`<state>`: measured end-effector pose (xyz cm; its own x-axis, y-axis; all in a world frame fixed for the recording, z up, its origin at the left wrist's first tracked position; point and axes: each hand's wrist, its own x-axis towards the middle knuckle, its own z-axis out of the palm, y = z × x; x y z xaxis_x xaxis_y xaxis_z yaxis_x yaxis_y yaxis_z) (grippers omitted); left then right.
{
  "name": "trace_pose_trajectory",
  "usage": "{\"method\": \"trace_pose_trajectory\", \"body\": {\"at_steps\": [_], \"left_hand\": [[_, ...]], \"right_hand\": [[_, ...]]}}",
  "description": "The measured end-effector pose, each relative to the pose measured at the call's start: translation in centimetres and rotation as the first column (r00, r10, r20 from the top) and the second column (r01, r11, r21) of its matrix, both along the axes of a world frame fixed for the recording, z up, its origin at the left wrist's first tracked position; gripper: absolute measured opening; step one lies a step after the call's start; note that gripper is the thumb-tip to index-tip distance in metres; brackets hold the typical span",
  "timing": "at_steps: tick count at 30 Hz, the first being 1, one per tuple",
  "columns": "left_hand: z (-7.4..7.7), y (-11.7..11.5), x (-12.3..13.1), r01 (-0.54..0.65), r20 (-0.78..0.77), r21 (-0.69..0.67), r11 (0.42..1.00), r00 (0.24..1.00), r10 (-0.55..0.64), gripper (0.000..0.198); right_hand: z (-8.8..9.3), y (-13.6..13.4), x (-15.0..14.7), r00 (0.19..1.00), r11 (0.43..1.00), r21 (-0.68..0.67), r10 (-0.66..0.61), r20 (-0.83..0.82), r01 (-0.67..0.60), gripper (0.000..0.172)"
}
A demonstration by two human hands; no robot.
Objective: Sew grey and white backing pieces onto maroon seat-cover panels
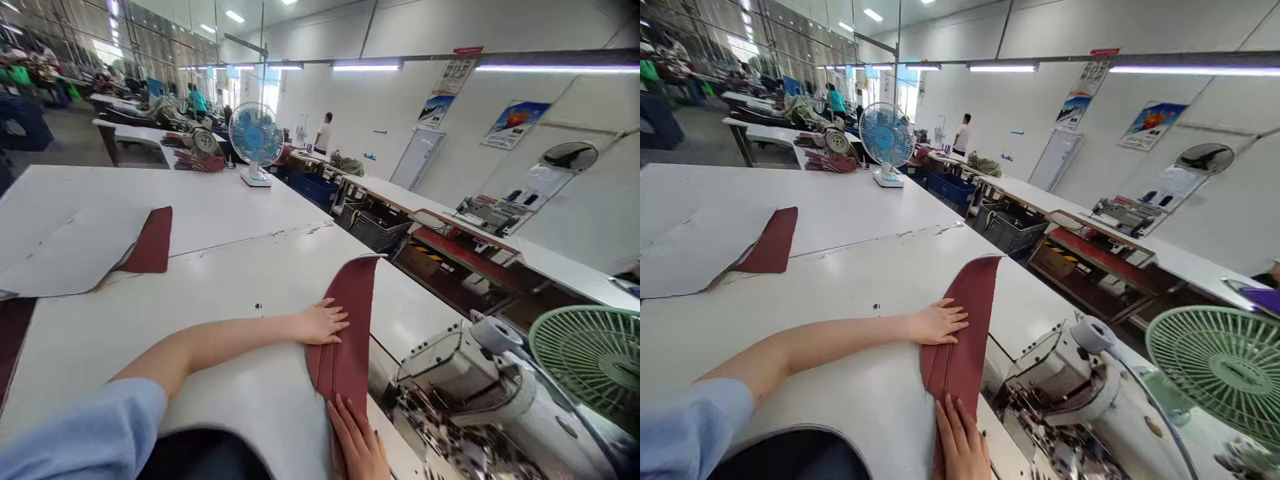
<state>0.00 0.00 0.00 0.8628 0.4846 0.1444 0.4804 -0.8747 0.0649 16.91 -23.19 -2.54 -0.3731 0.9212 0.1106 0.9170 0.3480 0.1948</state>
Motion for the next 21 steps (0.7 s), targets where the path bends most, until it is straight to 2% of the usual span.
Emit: {"method": "trace_pose_trajectory", "body": {"at_steps": [2,4,5,6,7,8,9,10,11,12,13,14,16,18,21], "left_hand": [[1.6,-0.6,-2.6,-0.005,0.106,0.041,0.999,0.994,0.001,0.053],[2.9,-0.7,-6.8,-0.112,0.162,0.048,0.993,0.981,0.103,0.052],[3.2,-0.7,-9.8,-0.174,0.171,0.042,0.984,0.971,0.164,0.052],[3.4,-0.5,-13.3,-0.284,0.151,0.016,0.959,0.949,0.278,0.052],[3.3,-0.4,-17.3,-0.428,0.107,-0.014,0.904,0.898,0.427,0.052],[3.0,-0.4,-21.6,-0.586,0.043,-0.03,0.81,0.809,0.586,0.054],[2.4,-0.5,-25.8,-0.729,-0.024,-0.026,0.684,0.684,0.729,0.059],[1.7,-0.7,-29.9,-0.85,-0.082,-0.016,0.527,0.526,0.846,0.065],[0.8,-1.0,-33.6,-0.922,-0.13,-0.011,0.386,0.385,0.914,0.072],[-0.1,-1.4,-36.7,-0.954,-0.125,0.005,0.298,0.295,0.947,0.077],[-1.0,-1.9,-39.1,-0.963,-0.124,0.016,0.267,0.263,0.957,0.079],[-1.7,-2.3,-40.8,-0.971,-0.124,0.009,0.24,0.237,0.964,0.079],[-2.7,-3.1,-42.3,-0.968,-0.11,-0.002,0.252,0.251,0.962,0.075],[-2.7,-3.7,-42.1,-0.952,-0.089,0.001,0.307,0.305,0.948,0.065],[-1.6,-4.1,-41.1,-0.912,-0.057,0.007,0.41,0.409,0.911,0.048]], "right_hand": [[-0.1,0.0,0.2,1.0,1.0,0.001,0.004,-0.013,-0.004,0.085],[-0.4,0.2,0.3,0.999,1.0,0.007,0.007,-0.039,-0.007,0.082],[-0.5,0.2,0.5,0.998,1.0,0.011,0.006,-0.058,-0.005,0.08],[-0.7,0.3,0.6,0.997,1.0,0.016,0.006,-0.08,-0.005,0.078],[-0.8,0.4,0.7,0.995,1.0,0.019,0.01,-0.104,-0.008,0.077],[-1.0,0.5,0.7,0.992,1.0,0.019,0.018,-0.127,-0.016,0.076],[-1.0,0.6,0.8,0.989,1.0,0.016,0.025,-0.148,-0.023,0.076],[-1.0,0.7,0.8,0.986,1.0,0.012,0.029,-0.164,-0.027,0.076],[-1.0,0.7,0.7,0.984,1.0,0.005,0.03,-0.176,-0.029,0.077],[-0.9,0.7,0.7,0.982,1.0,-0.004,0.027,-0.186,-0.029,0.077],[-0.7,0.7,0.6,0.981,1.0,-0.016,0.022,-0.194,-0.025,0.077],[-0.5,0.7,0.5,0.98,0.999,-0.031,0.019,-0.2,-0.026,0.078],[0.0,0.6,0.2,0.979,0.997,-0.069,0.015,-0.203,-0.03,0.079],[0.6,0.6,-0.1,0.98,0.995,-0.1,0.001,-0.2,-0.021,0.079],[1.2,0.4,-0.6,0.979,0.992,-0.123,-0.041,-0.202,0.017,0.074]]}}
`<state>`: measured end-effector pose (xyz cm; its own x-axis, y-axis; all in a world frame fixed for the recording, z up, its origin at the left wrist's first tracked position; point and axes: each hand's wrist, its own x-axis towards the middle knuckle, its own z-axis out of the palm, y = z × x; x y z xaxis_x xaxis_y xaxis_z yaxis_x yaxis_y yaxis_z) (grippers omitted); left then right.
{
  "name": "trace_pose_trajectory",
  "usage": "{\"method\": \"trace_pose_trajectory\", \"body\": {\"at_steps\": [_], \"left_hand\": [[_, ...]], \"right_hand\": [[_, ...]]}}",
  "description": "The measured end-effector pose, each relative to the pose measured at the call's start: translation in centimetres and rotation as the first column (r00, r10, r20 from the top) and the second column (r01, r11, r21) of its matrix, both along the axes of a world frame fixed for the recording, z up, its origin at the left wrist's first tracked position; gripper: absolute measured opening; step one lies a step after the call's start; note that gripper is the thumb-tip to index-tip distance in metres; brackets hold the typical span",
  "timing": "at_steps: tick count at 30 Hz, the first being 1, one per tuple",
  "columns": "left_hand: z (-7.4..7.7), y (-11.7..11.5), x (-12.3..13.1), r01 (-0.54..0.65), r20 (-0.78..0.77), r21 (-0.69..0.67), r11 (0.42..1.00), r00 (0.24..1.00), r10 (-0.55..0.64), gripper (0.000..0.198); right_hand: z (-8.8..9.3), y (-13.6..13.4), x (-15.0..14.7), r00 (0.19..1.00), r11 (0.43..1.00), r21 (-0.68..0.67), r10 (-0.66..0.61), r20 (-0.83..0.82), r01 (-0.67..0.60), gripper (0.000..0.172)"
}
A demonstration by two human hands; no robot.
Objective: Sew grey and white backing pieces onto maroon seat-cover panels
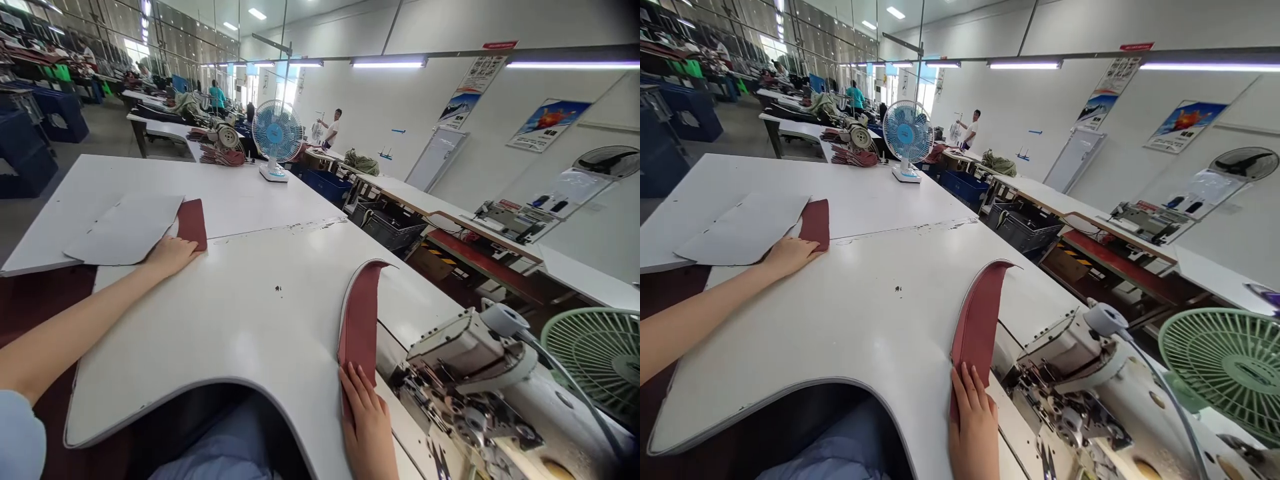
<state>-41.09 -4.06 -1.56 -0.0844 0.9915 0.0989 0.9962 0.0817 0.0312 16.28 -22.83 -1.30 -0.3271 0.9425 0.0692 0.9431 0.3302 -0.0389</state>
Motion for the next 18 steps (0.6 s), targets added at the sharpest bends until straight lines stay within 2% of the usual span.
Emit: {"method": "trace_pose_trajectory", "body": {"at_steps": [3,7,10,12,14,15,17,18], "left_hand": [[1.4,-0.3,0.0,0.032,0.038,0.012,0.999,0.999,-0.032,0.037],[2.6,-0.9,-0.8,-0.012,0.131,0.058,0.998,0.991,0.004,0.036],[4.0,-0.8,-1.0,-0.1,0.159,0.169,0.981,0.985,0.073,0.032],[5.7,-0.1,-0.2,-0.144,0.168,0.287,0.947,0.981,0.098,0.032],[7.9,1.2,2.1,-0.113,0.165,0.413,0.904,0.985,0.048,0.032],[8.9,2.0,4.0,-0.054,0.154,0.456,0.888,0.988,-0.019,0.03],[10.5,3.6,9.5,0.17,0.112,0.531,0.83,0.957,-0.268,0.023],[10.9,4.2,13.2,0.291,0.093,0.519,0.804,0.916,-0.391,0.02]], "right_hand": [[0.4,-0.2,-0.4,1.0,1.0,-0.019,-0.015,-0.007,0.014,0.074],[0.5,-0.3,-0.5,0.999,0.999,-0.03,-0.021,-0.024,0.021,0.074],[0.3,-0.2,-0.3,0.999,0.999,-0.039,-0.024,-0.038,0.022,0.073],[0.1,-0.1,-0.3,0.998,0.999,-0.052,-0.02,-0.056,0.017,0.073],[0.1,0.1,-0.3,0.997,0.998,-0.067,-0.021,-0.072,0.016,0.074],[0.2,0.2,-0.3,0.997,0.997,-0.077,-0.022,-0.078,0.016,0.074],[0.6,0.5,-0.5,0.996,0.995,-0.099,-0.021,-0.09,0.013,0.076],[0.9,0.6,-0.5,0.995,0.994,-0.112,-0.018,-0.099,0.007,0.076]]}}
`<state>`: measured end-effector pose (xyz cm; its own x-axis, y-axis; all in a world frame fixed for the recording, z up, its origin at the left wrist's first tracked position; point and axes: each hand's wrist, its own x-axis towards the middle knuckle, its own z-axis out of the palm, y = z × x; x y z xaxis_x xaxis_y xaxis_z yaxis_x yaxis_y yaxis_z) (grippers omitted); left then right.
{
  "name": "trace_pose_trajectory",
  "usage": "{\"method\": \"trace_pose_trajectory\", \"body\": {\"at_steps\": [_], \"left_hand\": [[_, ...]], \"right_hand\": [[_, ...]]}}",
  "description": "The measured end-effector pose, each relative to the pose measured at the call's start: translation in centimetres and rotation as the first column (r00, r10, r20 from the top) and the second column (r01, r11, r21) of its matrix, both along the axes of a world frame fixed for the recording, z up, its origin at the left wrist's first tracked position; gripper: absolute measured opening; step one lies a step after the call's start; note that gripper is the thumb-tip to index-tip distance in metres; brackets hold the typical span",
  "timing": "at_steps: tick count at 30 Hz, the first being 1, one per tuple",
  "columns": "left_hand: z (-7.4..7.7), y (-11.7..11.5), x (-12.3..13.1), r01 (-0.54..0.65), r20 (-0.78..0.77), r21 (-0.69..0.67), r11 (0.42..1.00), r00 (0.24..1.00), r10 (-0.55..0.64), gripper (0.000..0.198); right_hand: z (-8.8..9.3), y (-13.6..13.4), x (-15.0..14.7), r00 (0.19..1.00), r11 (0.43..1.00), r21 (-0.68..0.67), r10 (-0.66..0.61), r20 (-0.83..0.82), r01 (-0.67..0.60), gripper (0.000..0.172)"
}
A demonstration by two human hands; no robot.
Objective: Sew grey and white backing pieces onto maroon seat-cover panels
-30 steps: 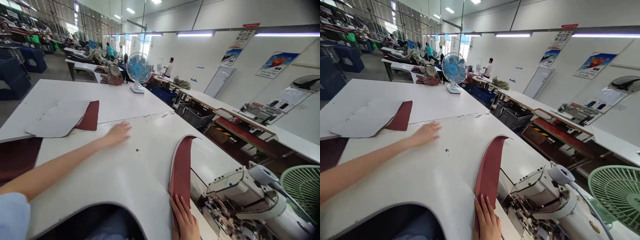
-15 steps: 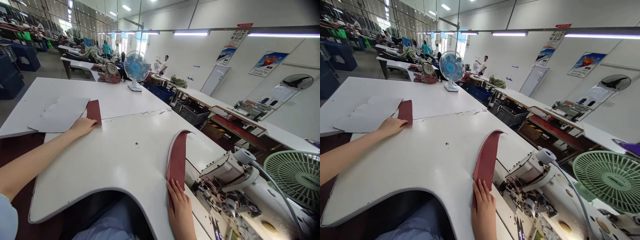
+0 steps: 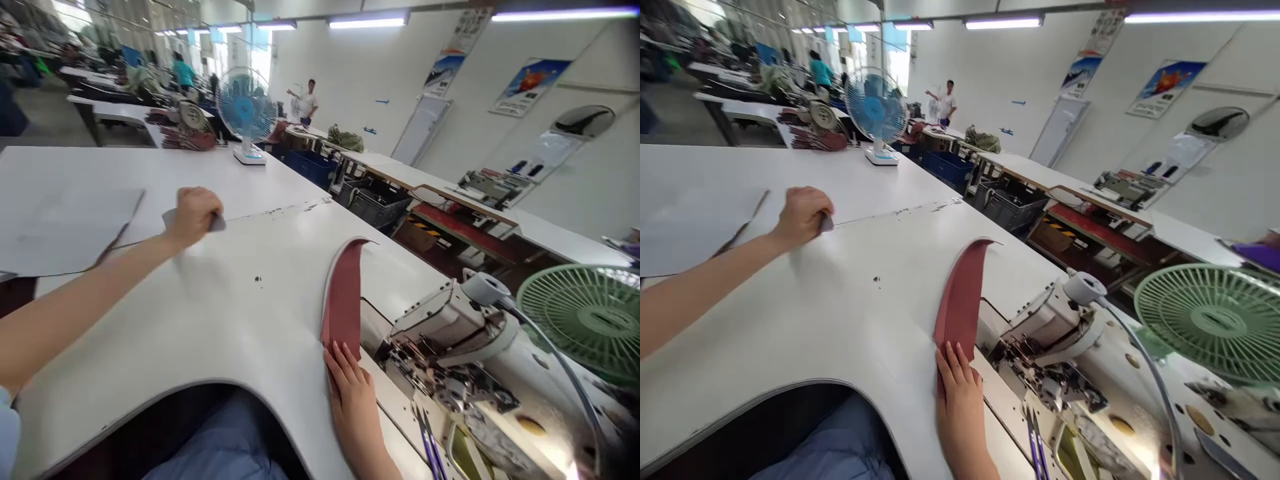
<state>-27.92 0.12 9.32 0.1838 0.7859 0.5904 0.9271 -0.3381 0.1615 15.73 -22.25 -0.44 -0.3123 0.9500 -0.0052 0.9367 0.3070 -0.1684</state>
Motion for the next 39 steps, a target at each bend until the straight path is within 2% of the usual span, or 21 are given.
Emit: {"method": "trace_pose_trajectory", "body": {"at_steps": [1,2,3,4,6,7,8,9,10,13,16,19,20,23,27,29,34,39], "left_hand": [[0.0,0.3,4.1,0.147,-0.027,-0.026,0.989,0.989,-0.148,0.019],[-0.3,0.2,8.4,0.326,-0.058,-0.063,0.943,0.942,-0.33,0.021],[-0.9,-0.2,12.7,0.543,-0.061,-0.059,0.838,0.836,-0.546,0.024],[-1.7,-1.0,16.8,0.717,-0.064,-0.073,0.693,0.69,-0.721,0.027],[-3.8,-3.0,23.9,0.888,-0.051,-0.155,0.433,0.43,-0.901,0.03],[-5.0,-4.0,26.5,0.921,-0.035,-0.185,0.342,0.341,-0.939,0.03],[-6.1,-4.8,28.6,0.935,-0.022,-0.196,0.295,0.296,-0.955,0.029],[-7.2,-5.4,30.2,0.94,-0.021,-0.192,0.283,0.285,-0.958,0.025],[-8.1,-5.8,31.3,0.937,-0.031,-0.173,0.304,0.303,-0.952,0.021],[-10.0,-6.6,32.7,0.898,-0.097,-0.109,0.426,0.416,-0.904,0.028],[-10.4,-8.4,32.7,0.86,-0.163,-0.197,0.471,0.445,-0.881,0.022],[-9.8,-11.1,32.4,0.804,-0.118,-0.343,0.485,0.476,-0.872,0.03],[-9.6,-11.9,32.3,0.795,-0.076,-0.377,0.475,0.485,-0.871,0.037],[-9.3,-12.8,32.2,0.819,0.07,-0.436,0.374,0.445,-0.893,0.047],[-9.4,-11.8,32.4,0.874,0.233,-0.43,0.226,0.349,-0.908,0.051],[-9.4,-11.4,32.4,0.886,0.28,-0.426,0.186,0.324,-0.904,0.056],[-9.4,-11.1,32.4,0.856,0.215,-0.455,0.244,0.372,-0.903,0.06],[-10.2,-10.2,32.8,0.882,0.186,-0.423,0.207,0.308,-0.933,0.045]], "right_hand": [[0.3,0.1,-0.1,1.0,1.0,-0.013,0.005,-0.013,-0.005,0.074],[0.6,0.2,-0.1,1.0,1.0,-0.025,0.002,-0.027,-0.003,0.072],[0.9,0.3,-0.1,0.999,0.999,-0.032,-0.012,-0.041,0.01,0.07],[1.1,0.2,-0.1,0.998,0.999,-0.033,-0.037,-0.05,0.036,0.067],[1.3,0.0,0.1,0.994,0.996,-0.013,-0.094,-0.054,0.094,0.061],[1.2,-0.3,0.3,0.993,0.994,0.008,-0.11,-0.053,0.11,0.057],[1.0,-0.6,0.5,0.992,0.993,0.036,-0.112,-0.052,0.114,0.052],[0.8,-1.0,0.8,0.993,0.992,0.067,-0.102,-0.052,0.105,0.048],[0.6,-1.5,1.0,0.995,0.991,0.103,-0.084,-0.054,0.089,0.045],[-0.1,-2.8,1.8,0.998,0.978,0.2,-0.044,-0.046,0.053,0.043],[-0.2,-3.2,2.6,0.999,0.975,0.219,-0.034,-0.025,0.039,0.044],[-0.1,-2.9,3.3,0.999,0.979,0.2,-0.022,-0.035,0.028,0.033],[-0.1,-2.8,3.4,0.999,0.981,0.194,-0.018,-0.042,0.026,0.029],[-0.2,-2.8,3.7,0.998,0.981,0.185,-0.04,-0.053,0.049,0.023],[-0.5,-3.1,3.7,0.997,0.983,0.175,-0.052,-0.064,0.063,0.021],[-0.6,-3.2,3.8,0.996,0.984,0.174,-0.028,-0.083,0.042,0.02],[-0.6,-3.5,4.6,0.997,0.98,0.196,-0.01,-0.075,0.025,0.03],[-0.8,-3.8,5.1,0.997,0.967,0.253,-0.01,-0.071,0.027,0.039]]}}
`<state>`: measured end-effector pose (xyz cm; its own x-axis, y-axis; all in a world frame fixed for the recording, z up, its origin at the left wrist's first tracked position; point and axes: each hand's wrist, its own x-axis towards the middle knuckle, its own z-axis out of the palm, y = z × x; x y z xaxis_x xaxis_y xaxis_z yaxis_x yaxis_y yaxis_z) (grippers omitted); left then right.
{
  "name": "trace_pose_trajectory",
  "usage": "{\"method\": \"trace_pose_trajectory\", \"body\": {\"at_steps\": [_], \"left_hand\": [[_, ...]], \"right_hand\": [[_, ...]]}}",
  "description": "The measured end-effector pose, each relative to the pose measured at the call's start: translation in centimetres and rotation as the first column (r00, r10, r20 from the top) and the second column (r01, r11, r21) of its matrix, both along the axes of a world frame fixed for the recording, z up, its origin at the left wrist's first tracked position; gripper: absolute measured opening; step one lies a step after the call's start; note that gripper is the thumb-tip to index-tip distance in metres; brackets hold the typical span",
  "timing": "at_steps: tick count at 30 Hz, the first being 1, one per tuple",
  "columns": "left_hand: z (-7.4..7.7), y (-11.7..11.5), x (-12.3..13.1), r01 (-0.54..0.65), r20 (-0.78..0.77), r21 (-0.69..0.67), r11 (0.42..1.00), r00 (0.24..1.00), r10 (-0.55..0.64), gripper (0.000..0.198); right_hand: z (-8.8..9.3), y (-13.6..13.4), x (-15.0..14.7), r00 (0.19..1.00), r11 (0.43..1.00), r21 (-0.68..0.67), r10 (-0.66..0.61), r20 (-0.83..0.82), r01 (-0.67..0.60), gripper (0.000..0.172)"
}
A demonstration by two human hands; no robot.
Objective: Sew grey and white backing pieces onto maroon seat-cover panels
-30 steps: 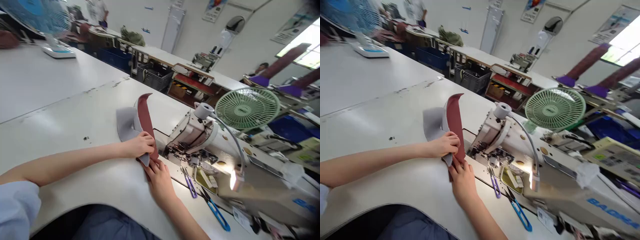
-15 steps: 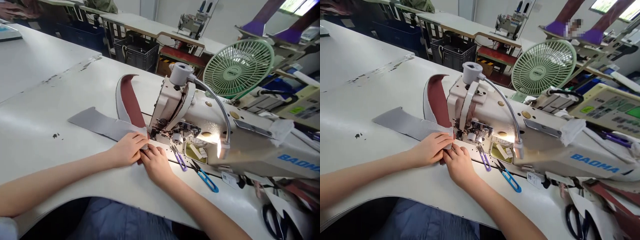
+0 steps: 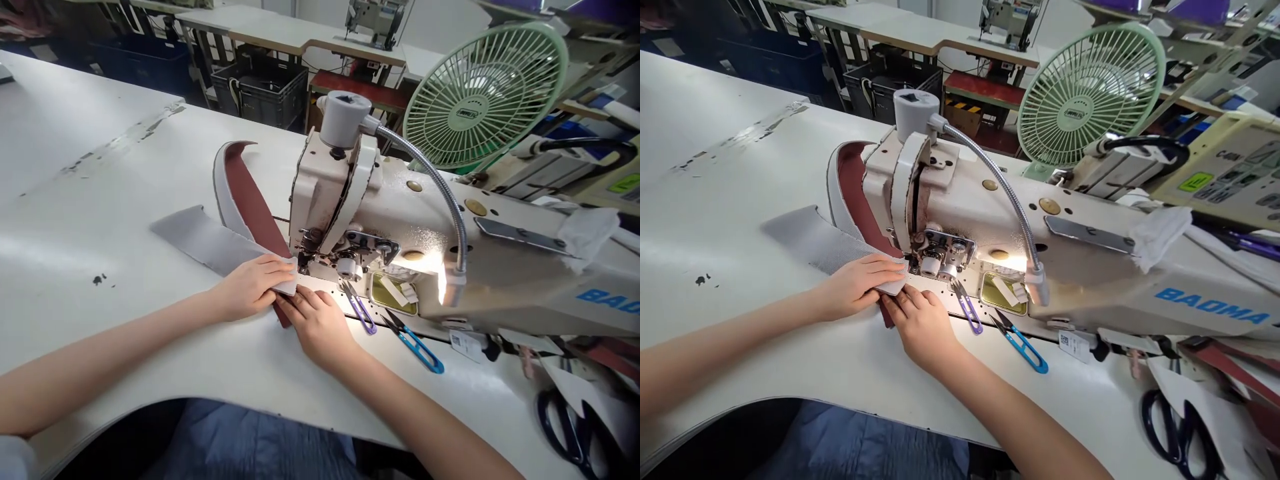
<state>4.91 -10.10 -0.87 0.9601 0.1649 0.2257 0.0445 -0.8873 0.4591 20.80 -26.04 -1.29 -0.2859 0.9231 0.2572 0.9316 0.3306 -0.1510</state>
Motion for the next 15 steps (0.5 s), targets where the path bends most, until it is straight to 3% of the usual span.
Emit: {"method": "trace_pose_trajectory", "body": {"at_steps": [6,11,15], "left_hand": [[-0.6,0.2,-0.3,0.035,0.089,-0.015,0.999,0.995,-0.034,0.045],[-0.5,0.0,0.0,-0.026,0.048,0.002,1.0,0.998,0.026,0.047],[-0.9,0.5,0.0,0.049,0.086,0.02,0.999,0.995,-0.05,0.049]], "right_hand": [[0.0,0.0,-0.9,0.998,0.998,0.054,-0.047,0.035,0.045,0.029],[0.4,-0.1,-1.5,0.995,0.996,-0.013,-0.085,0.044,0.086,0.03],[0.6,-0.2,-1.6,0.996,0.996,-0.045,-0.074,0.041,0.076,0.027]]}}
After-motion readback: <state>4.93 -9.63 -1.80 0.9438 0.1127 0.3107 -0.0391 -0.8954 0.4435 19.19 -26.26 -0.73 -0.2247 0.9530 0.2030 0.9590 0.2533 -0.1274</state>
